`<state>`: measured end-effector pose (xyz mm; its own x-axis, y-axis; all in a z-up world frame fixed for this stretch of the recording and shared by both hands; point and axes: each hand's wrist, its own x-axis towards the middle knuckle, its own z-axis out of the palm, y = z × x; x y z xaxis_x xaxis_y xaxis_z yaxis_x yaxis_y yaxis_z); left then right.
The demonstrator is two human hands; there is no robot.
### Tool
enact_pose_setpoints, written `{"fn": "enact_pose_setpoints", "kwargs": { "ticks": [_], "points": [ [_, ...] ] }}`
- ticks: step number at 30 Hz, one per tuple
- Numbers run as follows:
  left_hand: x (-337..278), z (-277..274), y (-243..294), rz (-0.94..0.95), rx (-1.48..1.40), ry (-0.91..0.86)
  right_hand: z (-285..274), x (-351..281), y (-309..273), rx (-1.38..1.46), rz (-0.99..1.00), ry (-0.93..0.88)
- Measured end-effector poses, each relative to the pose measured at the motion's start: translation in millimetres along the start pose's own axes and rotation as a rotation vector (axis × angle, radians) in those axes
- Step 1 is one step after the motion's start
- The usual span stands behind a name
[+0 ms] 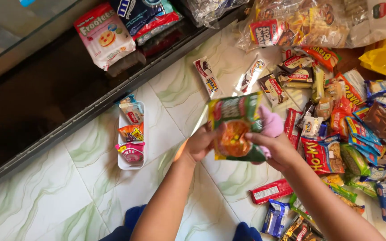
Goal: Clean and stock items on a display shelf in a small grocery store.
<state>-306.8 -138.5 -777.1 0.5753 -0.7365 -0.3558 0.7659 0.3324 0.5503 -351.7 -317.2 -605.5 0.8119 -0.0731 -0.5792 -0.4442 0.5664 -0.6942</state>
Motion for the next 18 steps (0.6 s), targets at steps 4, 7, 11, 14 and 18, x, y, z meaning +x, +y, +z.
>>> {"fn": "enact_pose_setpoints", "kwargs": {
  "ticks": [4, 7, 11, 14, 18],
  "points": [
    [-17.4, 41.3, 19.8, 0.015, -0.052, -0.011, -92.1, 39.7, 41.7, -0.496, 0.027, 0.16],
    [-10.2, 47.6, 14.8, 0.047, -0.031, 0.106, -123.3, 48.4, 49.1, -0.646, -0.298, 0.278],
    [12.9, 10.1, -33.5, 0.256, 0.833, 0.231, -27.5, 19.6, 4.5, -1.195, -1.005, -0.036],
    [11.0, 24.9, -27.8, 0.249, 1.265, 0.136, -25.7, 37.3, 4.2, -1.613, -1.133, -0.057],
    [-11.6, 74.2, 21.8, 0.12, 0.944, 0.205, -60.6, 64.3, 27.5, -1.254, -1.02, -0.057]
  ]
}}
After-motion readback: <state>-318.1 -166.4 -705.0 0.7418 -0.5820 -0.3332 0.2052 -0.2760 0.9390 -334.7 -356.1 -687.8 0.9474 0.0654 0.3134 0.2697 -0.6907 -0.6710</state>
